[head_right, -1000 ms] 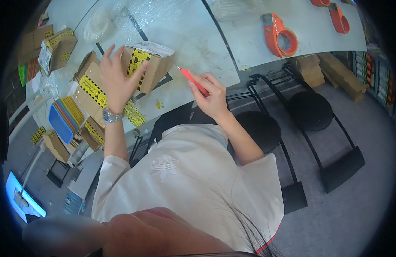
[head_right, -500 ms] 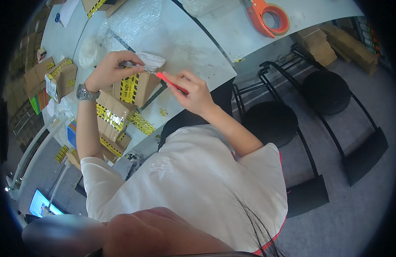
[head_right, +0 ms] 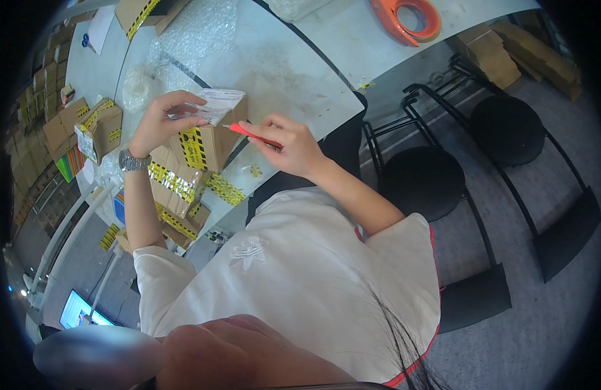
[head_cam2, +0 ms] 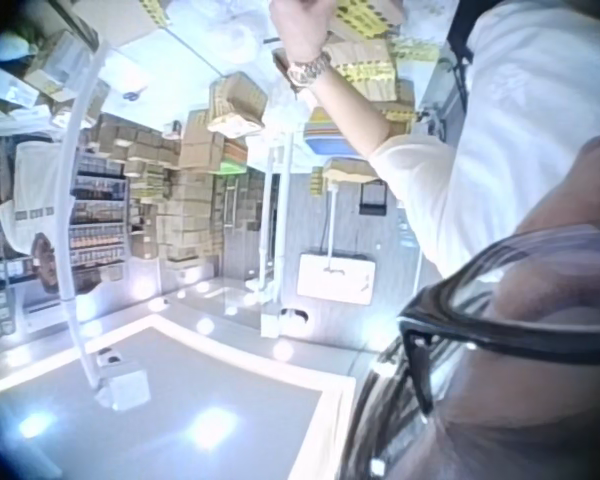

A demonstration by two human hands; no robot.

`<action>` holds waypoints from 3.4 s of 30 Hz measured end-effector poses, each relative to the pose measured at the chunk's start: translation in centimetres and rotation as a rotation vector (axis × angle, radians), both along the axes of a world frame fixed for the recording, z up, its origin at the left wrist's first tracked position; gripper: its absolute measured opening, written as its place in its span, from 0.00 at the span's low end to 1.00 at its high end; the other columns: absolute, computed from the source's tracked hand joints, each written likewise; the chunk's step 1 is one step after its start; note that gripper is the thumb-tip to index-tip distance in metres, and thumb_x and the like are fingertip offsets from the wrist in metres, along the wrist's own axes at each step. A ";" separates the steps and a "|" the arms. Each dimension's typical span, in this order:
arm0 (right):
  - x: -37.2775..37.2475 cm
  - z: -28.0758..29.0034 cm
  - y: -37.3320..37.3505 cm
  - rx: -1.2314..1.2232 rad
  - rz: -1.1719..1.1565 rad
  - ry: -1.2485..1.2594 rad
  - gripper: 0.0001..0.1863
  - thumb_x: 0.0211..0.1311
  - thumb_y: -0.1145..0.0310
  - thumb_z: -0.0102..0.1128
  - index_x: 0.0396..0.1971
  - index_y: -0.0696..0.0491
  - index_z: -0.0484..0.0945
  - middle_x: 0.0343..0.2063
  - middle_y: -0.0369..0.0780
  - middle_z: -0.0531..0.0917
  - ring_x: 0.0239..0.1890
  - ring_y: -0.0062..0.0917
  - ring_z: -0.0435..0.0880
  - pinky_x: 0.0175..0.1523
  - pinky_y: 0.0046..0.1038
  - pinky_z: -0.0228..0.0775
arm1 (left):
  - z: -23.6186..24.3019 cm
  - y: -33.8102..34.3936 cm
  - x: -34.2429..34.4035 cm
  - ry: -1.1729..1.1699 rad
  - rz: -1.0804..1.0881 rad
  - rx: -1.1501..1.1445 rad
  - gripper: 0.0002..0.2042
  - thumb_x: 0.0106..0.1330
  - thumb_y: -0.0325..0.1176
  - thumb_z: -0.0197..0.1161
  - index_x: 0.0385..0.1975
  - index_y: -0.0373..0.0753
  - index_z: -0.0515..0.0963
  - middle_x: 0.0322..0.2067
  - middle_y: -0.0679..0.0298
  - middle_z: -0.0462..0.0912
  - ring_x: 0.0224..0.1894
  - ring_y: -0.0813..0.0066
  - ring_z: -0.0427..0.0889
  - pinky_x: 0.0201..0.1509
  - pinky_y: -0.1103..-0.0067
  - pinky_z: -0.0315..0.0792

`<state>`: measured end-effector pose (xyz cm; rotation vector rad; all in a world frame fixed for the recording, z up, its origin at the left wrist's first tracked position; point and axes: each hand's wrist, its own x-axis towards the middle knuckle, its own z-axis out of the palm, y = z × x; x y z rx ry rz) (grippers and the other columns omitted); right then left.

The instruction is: The person uses a red box cutter to open several small cardboard boxes on a cluttered packing table. They cut the tape on the boxes, open the flaps, and remove items wrapped in bubble wrap.

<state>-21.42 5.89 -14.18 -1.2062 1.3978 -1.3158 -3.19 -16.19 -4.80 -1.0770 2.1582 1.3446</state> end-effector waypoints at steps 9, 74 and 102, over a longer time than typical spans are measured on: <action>0.7 -0.1 0.2 -0.014 -0.055 0.012 0.21 0.58 0.78 0.66 0.52 0.45 0.84 0.27 0.36 0.79 0.19 0.20 0.76 0.25 0.22 0.70 | 0.4 1.4 -1.0 0.143 -0.342 -0.285 0.07 0.65 0.27 0.65 0.40 0.35 0.82 0.34 0.57 0.86 0.35 0.62 0.86 0.40 0.75 0.79; 5.0 -1.0 -0.9 -0.087 -0.184 0.357 0.34 0.50 0.83 0.64 0.60 0.42 0.79 0.30 0.33 0.77 0.18 0.20 0.76 0.21 0.24 0.70 | -0.9 3.8 1.4 0.138 -0.195 -0.585 0.04 0.69 0.31 0.59 0.40 0.41 0.78 0.35 0.62 0.85 0.31 0.58 0.85 0.33 0.68 0.79; -4.8 1.2 -0.9 -0.245 0.232 0.232 0.18 0.51 0.79 0.69 0.45 0.55 0.85 0.31 0.41 0.83 0.21 0.19 0.77 0.26 0.17 0.67 | -2.0 21.7 3.4 0.129 0.744 -0.863 0.52 0.39 0.36 0.78 0.70 0.44 0.58 0.63 0.53 0.66 0.65 0.50 0.64 0.72 0.55 0.51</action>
